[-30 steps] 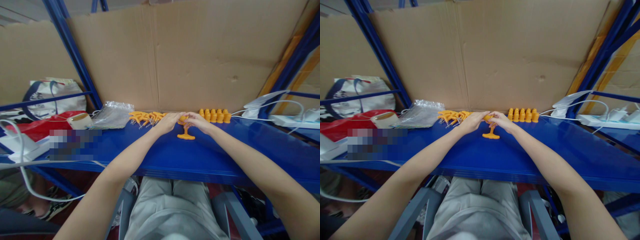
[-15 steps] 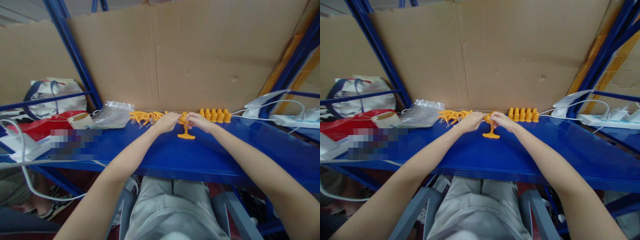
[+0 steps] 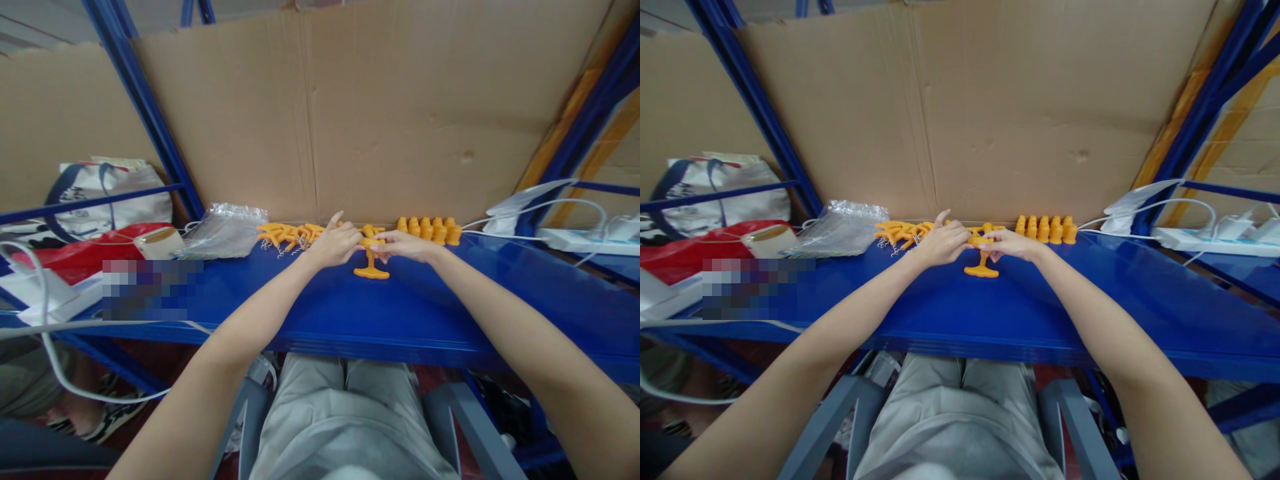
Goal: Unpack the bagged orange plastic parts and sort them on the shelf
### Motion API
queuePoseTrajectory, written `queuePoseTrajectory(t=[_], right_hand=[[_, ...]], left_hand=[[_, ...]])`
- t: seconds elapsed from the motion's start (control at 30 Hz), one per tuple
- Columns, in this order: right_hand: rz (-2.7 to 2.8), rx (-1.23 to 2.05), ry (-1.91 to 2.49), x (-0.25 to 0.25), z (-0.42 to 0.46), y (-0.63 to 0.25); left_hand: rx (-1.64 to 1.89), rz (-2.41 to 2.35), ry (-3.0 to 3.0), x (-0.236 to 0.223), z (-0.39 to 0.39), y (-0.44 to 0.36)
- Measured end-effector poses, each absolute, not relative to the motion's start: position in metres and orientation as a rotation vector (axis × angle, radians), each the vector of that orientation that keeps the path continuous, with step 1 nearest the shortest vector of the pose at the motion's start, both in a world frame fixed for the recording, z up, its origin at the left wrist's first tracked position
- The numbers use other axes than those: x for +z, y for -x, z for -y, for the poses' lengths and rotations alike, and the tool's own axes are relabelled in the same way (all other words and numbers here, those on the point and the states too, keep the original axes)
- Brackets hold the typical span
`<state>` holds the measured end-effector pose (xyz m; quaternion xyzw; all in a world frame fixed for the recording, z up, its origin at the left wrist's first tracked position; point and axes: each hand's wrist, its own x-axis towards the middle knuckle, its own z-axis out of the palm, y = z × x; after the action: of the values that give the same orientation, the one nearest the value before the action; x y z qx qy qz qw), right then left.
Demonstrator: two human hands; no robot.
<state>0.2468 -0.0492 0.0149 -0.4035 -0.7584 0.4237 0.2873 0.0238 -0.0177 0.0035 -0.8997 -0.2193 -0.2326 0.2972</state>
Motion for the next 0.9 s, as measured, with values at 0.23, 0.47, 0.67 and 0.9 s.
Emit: queuePoseTrajectory(t=[0.23,0.47,0.67,0.9], right_hand=[[2.190,0.961,1.165,0.006,0.038,-0.250],[2.317,0.658,1.148,0.003,0.028,-0.251],[2.414,0.320,1.098,0.001,0.024,-0.250],[2.497,-0.039,1.124,0.009,0.032,-0.244]], left_hand=[[-0.540,0.679,2.515,0.005,0.019,-0.027],[-0.570,0.780,2.641,0.009,0.019,-0.024],[-0.640,1.011,2.751,0.006,0.010,-0.024],[-0.917,1.139,3.197,0.007,0.003,-0.020]])
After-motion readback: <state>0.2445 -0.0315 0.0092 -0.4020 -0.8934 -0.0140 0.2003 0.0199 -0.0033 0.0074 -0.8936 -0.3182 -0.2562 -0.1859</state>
